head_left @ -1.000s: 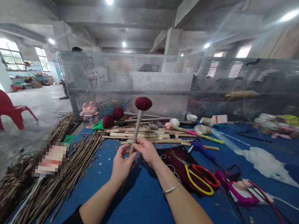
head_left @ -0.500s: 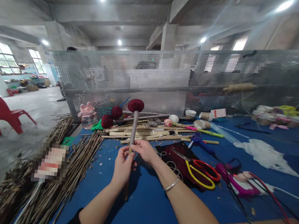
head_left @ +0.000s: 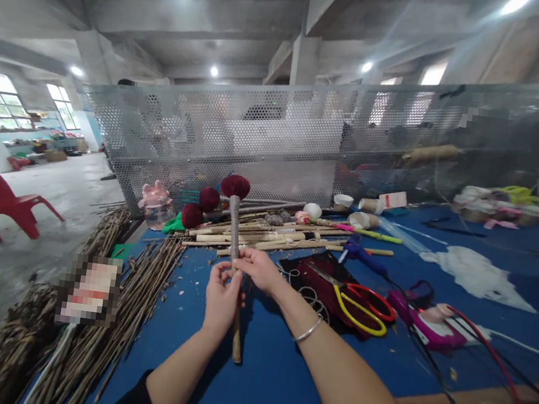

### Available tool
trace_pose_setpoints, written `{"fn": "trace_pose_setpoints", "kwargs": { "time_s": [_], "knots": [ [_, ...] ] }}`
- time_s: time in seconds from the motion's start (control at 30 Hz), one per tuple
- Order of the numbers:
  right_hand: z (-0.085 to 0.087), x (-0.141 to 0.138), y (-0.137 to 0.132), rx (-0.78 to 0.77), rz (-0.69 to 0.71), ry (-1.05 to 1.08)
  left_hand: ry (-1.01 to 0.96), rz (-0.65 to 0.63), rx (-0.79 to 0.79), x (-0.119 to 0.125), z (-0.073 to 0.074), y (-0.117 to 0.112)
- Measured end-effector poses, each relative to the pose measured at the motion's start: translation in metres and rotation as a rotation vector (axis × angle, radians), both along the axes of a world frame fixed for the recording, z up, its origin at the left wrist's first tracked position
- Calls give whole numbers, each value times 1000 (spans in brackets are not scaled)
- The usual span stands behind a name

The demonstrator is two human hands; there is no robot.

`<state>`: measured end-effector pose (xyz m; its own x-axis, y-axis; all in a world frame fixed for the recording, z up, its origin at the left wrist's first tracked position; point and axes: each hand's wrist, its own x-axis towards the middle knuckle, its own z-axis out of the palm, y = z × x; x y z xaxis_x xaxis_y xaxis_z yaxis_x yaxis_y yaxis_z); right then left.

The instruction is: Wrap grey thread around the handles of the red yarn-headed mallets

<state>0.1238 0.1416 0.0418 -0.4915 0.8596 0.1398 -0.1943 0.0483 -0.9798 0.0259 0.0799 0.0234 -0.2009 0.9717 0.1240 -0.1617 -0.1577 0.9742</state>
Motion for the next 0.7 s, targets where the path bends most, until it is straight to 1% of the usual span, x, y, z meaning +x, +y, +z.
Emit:
{"fn": "trace_pose_setpoints", "kwargs": {
  "time_s": [0.07, 0.1, 0.17, 0.23, 0.33, 0.43, 0.5, 0.6, 0.7],
  "knots": [
    [0, -1, 0, 17, -49, -2, 28, 65, -10, -1, 1, 1],
    [1, -1, -1, 21, -51, 11, 23, 68, -15, -1, 2, 1],
    [2, 0, -2, 17, -15, 42, -13, 37, -11, -1, 6, 1],
    [3, 2, -2, 0, 51, 64, -55, -4, 15, -1, 8, -1],
    [1, 5, 0, -13, 116, 71, -84, -56, 37, 0, 9, -2],
    [-2, 6, 2, -20, 90, 54, -91, -79, 14, 1, 8, -2],
    [-2, 6, 3, -8, 62, 41, -102, -61, -20, 1, 8, -2],
    [0, 4, 2, -19, 105, 62, -170, -59, -89, -1, 11, -3],
    [2, 3, -1, -79, 146, 144, -215, -130, -89, -3, 15, -4]
  ]
}}
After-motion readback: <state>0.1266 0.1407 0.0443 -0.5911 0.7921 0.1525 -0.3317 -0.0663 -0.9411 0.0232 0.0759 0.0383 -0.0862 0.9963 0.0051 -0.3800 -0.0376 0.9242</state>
